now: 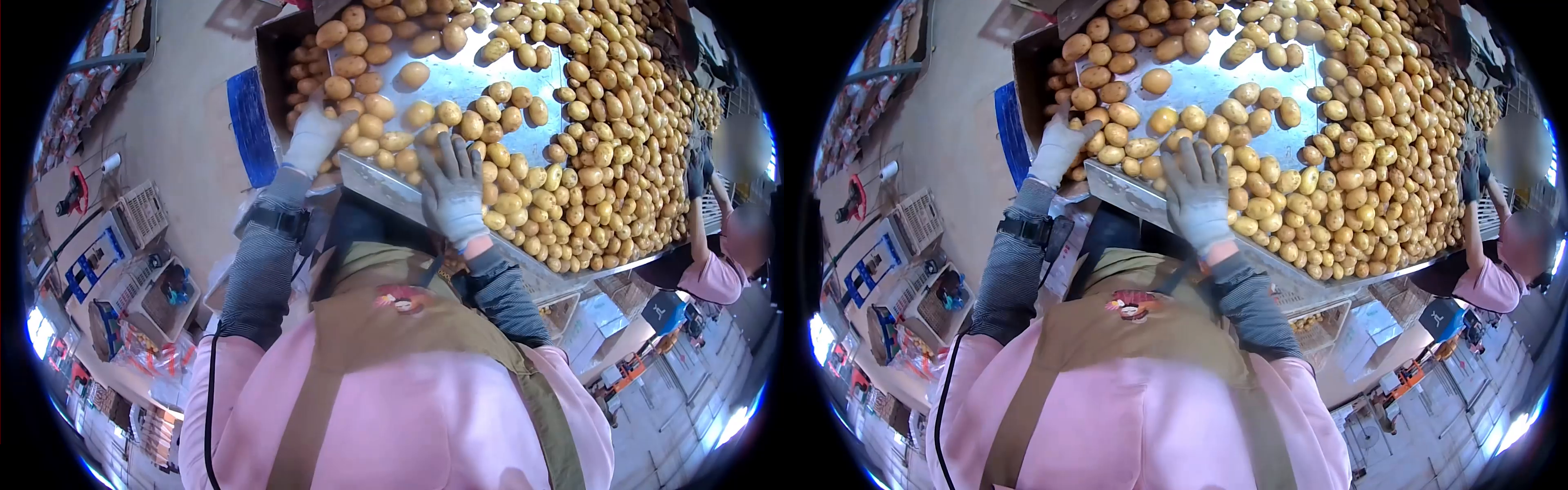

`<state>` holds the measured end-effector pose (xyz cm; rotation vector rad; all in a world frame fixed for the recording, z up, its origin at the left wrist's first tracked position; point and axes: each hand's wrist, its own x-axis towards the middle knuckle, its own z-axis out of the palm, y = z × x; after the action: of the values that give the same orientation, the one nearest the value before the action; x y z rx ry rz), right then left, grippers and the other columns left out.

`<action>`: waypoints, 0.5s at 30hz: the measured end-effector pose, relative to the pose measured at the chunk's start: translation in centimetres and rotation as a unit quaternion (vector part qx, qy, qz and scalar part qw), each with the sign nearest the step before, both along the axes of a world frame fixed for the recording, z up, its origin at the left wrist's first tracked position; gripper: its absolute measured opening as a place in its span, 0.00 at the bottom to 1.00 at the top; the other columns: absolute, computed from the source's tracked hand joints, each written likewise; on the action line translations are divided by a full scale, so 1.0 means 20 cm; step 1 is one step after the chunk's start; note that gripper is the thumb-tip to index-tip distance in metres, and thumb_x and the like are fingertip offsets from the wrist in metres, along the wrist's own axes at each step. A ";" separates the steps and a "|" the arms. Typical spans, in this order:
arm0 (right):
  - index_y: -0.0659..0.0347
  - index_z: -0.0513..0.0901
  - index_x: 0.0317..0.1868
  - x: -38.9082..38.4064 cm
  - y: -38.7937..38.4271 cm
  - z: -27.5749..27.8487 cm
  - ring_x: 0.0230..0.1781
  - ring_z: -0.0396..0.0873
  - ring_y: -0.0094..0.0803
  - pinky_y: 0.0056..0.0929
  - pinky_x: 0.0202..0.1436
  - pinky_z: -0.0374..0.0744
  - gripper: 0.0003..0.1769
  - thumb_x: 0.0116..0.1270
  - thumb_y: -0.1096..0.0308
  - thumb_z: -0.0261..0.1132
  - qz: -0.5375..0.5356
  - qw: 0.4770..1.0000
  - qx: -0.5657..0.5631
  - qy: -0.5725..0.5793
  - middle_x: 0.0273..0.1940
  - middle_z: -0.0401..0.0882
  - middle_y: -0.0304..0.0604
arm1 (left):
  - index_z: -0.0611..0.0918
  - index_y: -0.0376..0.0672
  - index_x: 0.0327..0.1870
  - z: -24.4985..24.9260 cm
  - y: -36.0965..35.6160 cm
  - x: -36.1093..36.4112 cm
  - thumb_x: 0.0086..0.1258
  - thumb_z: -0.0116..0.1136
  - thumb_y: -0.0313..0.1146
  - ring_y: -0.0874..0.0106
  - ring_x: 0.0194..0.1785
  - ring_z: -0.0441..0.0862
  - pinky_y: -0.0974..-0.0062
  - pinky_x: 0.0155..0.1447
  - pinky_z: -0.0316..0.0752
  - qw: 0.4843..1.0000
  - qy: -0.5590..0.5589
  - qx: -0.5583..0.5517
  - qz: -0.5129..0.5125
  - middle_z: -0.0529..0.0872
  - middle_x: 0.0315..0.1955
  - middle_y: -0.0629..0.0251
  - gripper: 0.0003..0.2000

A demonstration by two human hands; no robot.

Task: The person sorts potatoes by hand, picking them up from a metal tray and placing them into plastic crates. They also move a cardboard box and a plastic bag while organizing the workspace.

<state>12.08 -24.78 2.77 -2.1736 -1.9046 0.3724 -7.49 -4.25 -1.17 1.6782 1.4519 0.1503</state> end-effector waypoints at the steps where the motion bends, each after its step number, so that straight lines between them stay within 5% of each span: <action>1: 0.50 0.77 0.69 0.00 0.01 0.02 0.77 0.61 0.54 0.60 0.79 0.55 0.31 0.64 0.63 0.65 -0.003 1.000 -0.008 0.008 0.75 0.66 0.51 | 0.72 0.31 0.71 0.01 0.00 0.00 0.63 0.73 0.50 0.49 0.64 0.81 0.60 0.66 0.76 1.000 -0.016 -0.004 0.006 0.83 0.59 0.38 0.41; 6: 0.51 0.79 0.67 -0.03 0.10 0.02 0.73 0.66 0.54 0.53 0.76 0.63 0.29 0.62 0.67 0.68 -0.065 0.991 0.057 0.102 0.73 0.68 0.51 | 0.81 0.34 0.62 0.07 0.00 -0.05 0.64 0.72 0.50 0.51 0.56 0.86 0.62 0.61 0.79 0.979 -0.145 -0.101 0.100 0.87 0.51 0.42 0.32; 9: 0.56 0.83 0.60 -0.08 0.23 0.05 0.63 0.73 0.55 0.51 0.69 0.71 0.23 0.63 0.69 0.68 -0.080 0.979 0.134 0.131 0.66 0.76 0.51 | 0.82 0.37 0.60 0.03 -0.03 0.01 0.65 0.72 0.49 0.55 0.53 0.87 0.63 0.58 0.80 1.000 -0.025 -0.001 -0.004 0.88 0.48 0.46 0.29; 13: 0.61 0.80 0.63 -0.10 0.33 0.01 0.57 0.78 0.51 0.44 0.65 0.75 0.23 0.67 0.72 0.65 -0.041 0.960 0.129 0.245 0.62 0.79 0.54 | 0.82 0.40 0.60 0.10 -0.01 0.09 0.65 0.71 0.49 0.56 0.52 0.87 0.62 0.55 0.81 0.997 0.050 0.040 -0.051 0.88 0.45 0.47 0.28; 15: 0.62 0.78 0.65 -0.12 0.32 0.10 0.60 0.78 0.50 0.42 0.65 0.76 0.25 0.67 0.71 0.65 -0.194 0.831 0.073 0.516 0.63 0.79 0.55 | 0.82 0.41 0.60 0.25 -0.11 0.12 0.66 0.70 0.49 0.56 0.51 0.87 0.62 0.54 0.81 0.993 0.005 0.085 -0.083 0.88 0.44 0.49 0.27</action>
<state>9.67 -18.37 4.72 -1.6096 -0.8346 1.0085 -5.09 -6.42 3.92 1.9324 1.3303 0.1797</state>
